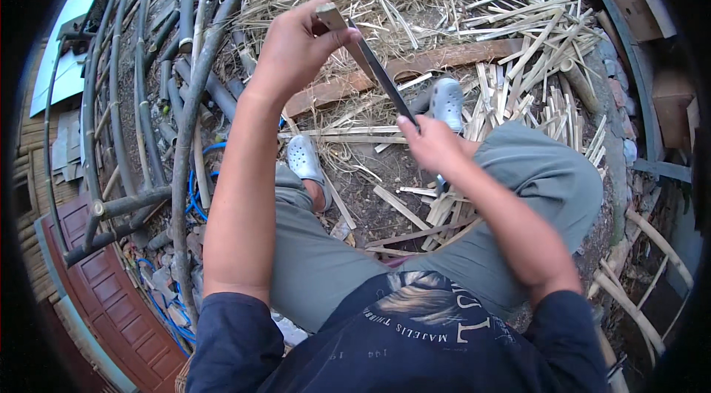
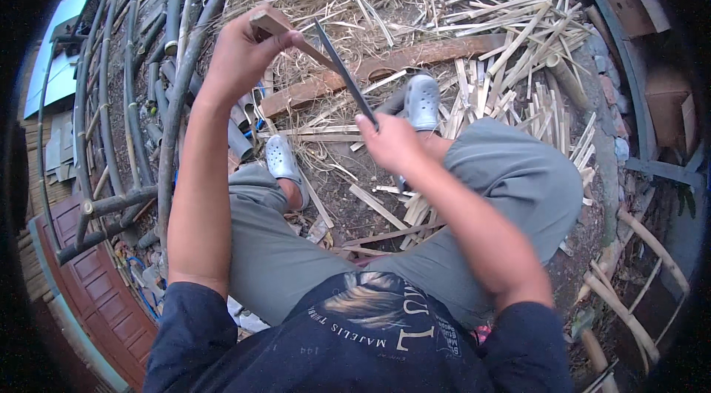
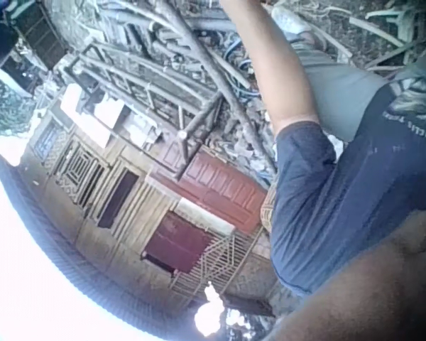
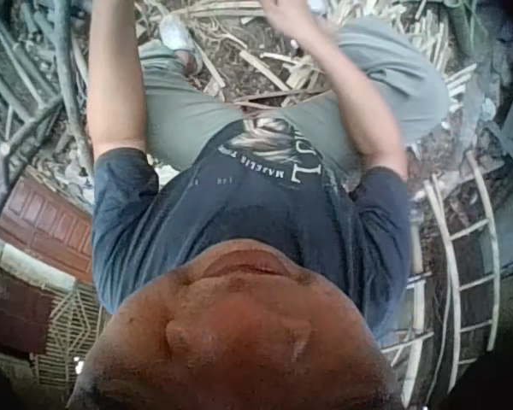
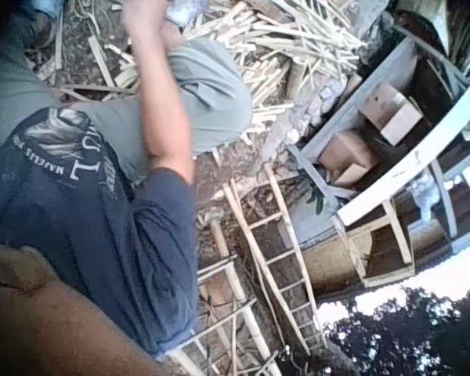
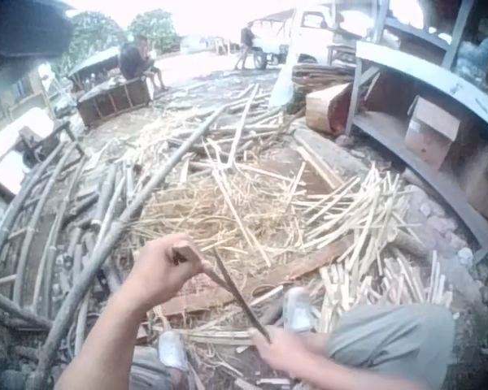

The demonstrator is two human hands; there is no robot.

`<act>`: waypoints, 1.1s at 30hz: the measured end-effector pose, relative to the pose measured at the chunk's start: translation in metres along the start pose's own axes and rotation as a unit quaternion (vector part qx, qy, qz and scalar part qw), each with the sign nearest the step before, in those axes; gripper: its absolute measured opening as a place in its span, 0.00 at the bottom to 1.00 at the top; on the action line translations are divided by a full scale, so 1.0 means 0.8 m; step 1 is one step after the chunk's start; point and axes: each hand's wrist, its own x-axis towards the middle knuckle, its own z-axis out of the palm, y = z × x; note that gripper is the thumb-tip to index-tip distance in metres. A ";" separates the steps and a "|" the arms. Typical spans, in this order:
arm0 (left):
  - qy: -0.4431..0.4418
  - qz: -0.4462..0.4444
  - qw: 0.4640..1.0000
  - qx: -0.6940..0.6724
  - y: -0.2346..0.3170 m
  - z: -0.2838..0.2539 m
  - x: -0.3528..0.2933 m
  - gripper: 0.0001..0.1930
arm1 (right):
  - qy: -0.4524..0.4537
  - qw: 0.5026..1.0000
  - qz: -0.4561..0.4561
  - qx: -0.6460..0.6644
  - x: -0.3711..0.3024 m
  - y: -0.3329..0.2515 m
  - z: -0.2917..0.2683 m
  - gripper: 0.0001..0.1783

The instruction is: Shaving and smoothing a piece of bamboo or wood using a large knife.

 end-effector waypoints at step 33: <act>-0.038 -0.049 0.998 -0.029 0.016 -0.002 -0.011 0.08 | 0.005 0.997 -0.004 -0.078 0.040 0.072 0.066 0.12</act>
